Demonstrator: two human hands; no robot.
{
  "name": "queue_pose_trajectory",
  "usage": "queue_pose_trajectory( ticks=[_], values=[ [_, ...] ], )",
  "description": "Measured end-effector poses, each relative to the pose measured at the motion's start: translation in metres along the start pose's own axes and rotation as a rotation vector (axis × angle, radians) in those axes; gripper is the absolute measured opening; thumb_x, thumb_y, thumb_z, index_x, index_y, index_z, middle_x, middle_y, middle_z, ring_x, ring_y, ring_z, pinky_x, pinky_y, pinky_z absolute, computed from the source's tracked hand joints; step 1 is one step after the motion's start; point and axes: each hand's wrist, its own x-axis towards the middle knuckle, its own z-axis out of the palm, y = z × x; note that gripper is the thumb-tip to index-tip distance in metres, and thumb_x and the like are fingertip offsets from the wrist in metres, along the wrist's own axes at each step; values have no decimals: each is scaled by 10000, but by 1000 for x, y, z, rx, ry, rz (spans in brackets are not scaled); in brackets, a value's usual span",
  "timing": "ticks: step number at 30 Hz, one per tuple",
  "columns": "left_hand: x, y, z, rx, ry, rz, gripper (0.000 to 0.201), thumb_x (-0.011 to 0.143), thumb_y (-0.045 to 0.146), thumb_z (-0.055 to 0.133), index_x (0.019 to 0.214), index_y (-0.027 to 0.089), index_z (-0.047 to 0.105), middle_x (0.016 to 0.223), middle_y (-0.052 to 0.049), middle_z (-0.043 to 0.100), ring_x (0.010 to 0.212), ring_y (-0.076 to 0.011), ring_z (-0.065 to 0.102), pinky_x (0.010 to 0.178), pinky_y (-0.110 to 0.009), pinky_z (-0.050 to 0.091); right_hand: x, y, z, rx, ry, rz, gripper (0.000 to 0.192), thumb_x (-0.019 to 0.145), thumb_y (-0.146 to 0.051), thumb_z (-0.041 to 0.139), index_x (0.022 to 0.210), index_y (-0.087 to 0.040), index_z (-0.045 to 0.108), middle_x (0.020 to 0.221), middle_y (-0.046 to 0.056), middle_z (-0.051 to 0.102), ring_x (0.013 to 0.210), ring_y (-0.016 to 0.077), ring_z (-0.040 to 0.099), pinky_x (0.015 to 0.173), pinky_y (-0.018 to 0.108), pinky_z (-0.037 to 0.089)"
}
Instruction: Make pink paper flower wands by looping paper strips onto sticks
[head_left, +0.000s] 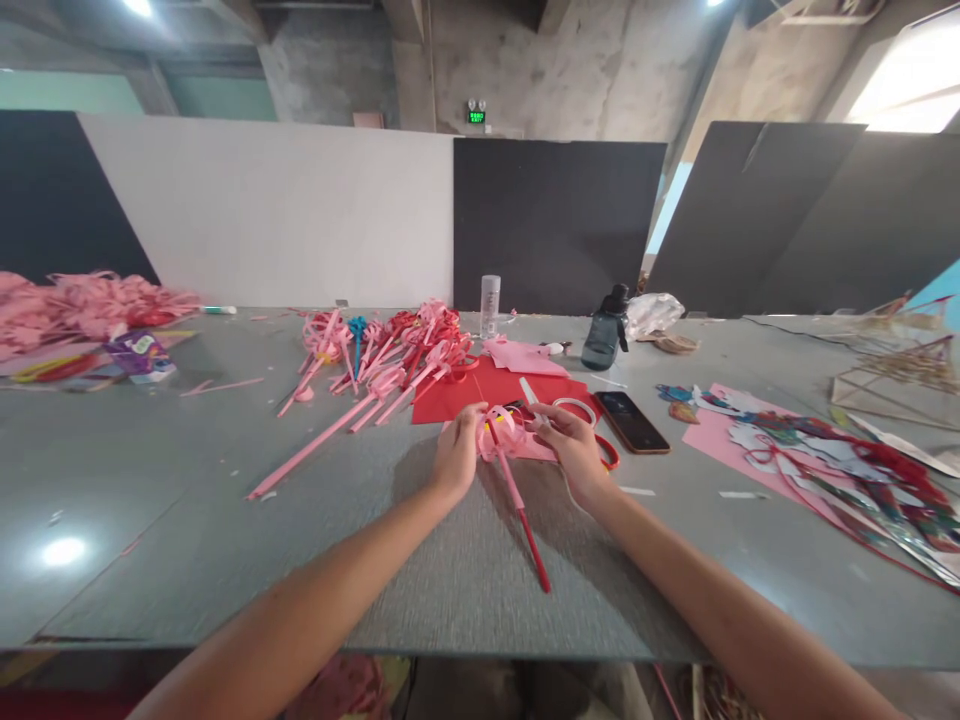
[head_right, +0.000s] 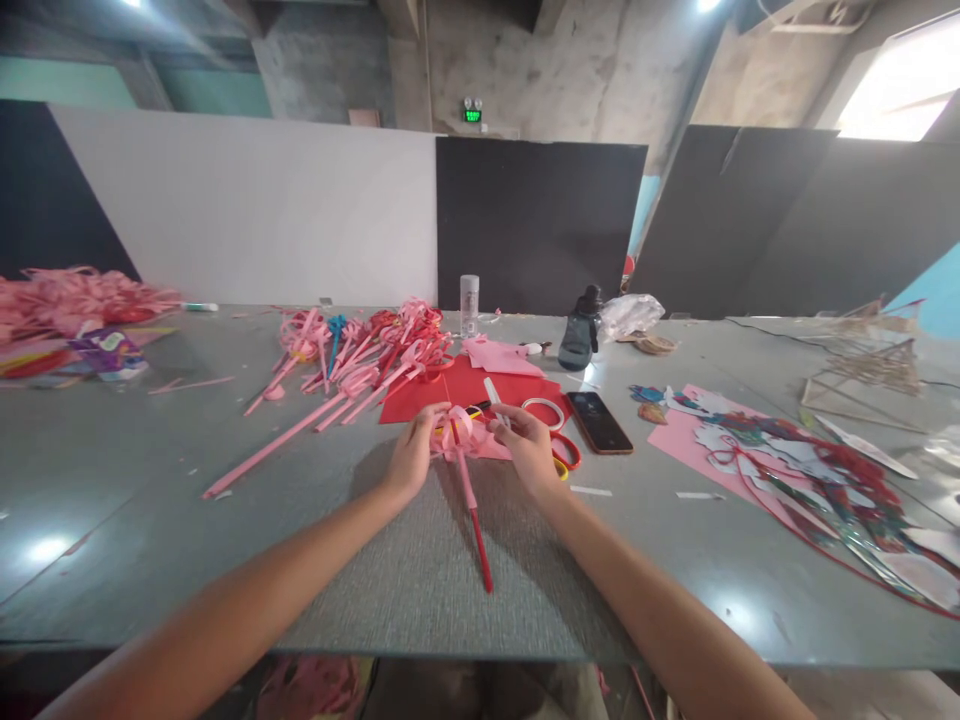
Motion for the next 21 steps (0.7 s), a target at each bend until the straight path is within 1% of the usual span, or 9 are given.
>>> queue_pose_trajectory(
  ticks=[3, 7, 10, 13, 17, 21],
  values=[
    [0, -2, 1, 47, 17, 25, 492, 1039, 509, 345, 1204, 207, 696, 1283, -125, 720, 1249, -282, 643, 1100, -469, 465, -2, 0, 1, -43, -1, -74, 321, 639, -373, 864, 895, -193, 792, 829, 42, 749, 773, 194, 675, 773, 339, 513],
    [-1, 0, -1, 130, 84, 109, 434, 998, 477, 471, 1290, 194, 621, 1423, -160, 617, 1376, -310, 531, 1186, -522, 360, 0, -2, -1, -66, 9, -158, 236, 693, -382, 829, 810, -197, 739, 759, 30, 721, 731, 187, 659, 730, 327, 505],
    [-4, 7, -3, 171, 106, 203, 411, 983, 435, 519, 1330, 221, 574, 1461, -143, 572, 1400, -298, 492, 1185, -506, 358, -2, -5, 1, -74, -18, -199, 224, 739, -395, 798, 787, -203, 694, 695, 16, 691, 662, 181, 649, 652, 313, 496],
    [-11, 18, -4, 191, 98, 296, 376, 1013, 420, 501, 1346, 252, 553, 1442, -124, 575, 1389, -285, 486, 1174, -495, 368, -8, -11, 4, -93, -64, -239, 200, 791, -388, 766, 803, -207, 680, 655, 2, 659, 608, 167, 624, 607, 300, 486],
    [-20, 30, -2, 195, 22, 419, 328, 1044, 412, 490, 1321, 259, 575, 1347, -113, 629, 1301, -269, 545, 1123, -465, 417, -19, -16, 10, -124, -146, -284, 178, 855, -382, 722, 817, -214, 677, 703, 6, 658, 613, 153, 606, 604, 290, 484],
    [-22, 29, 1, 152, -13, 449, 304, 1056, 411, 497, 1292, 237, 576, 1242, -117, 659, 1197, -252, 604, 1044, -420, 468, -22, -14, 13, -147, -210, -300, 207, 881, -413, 699, 835, -224, 630, 720, 2, 644, 597, 149, 592, 588, 290, 487]
  ],
)
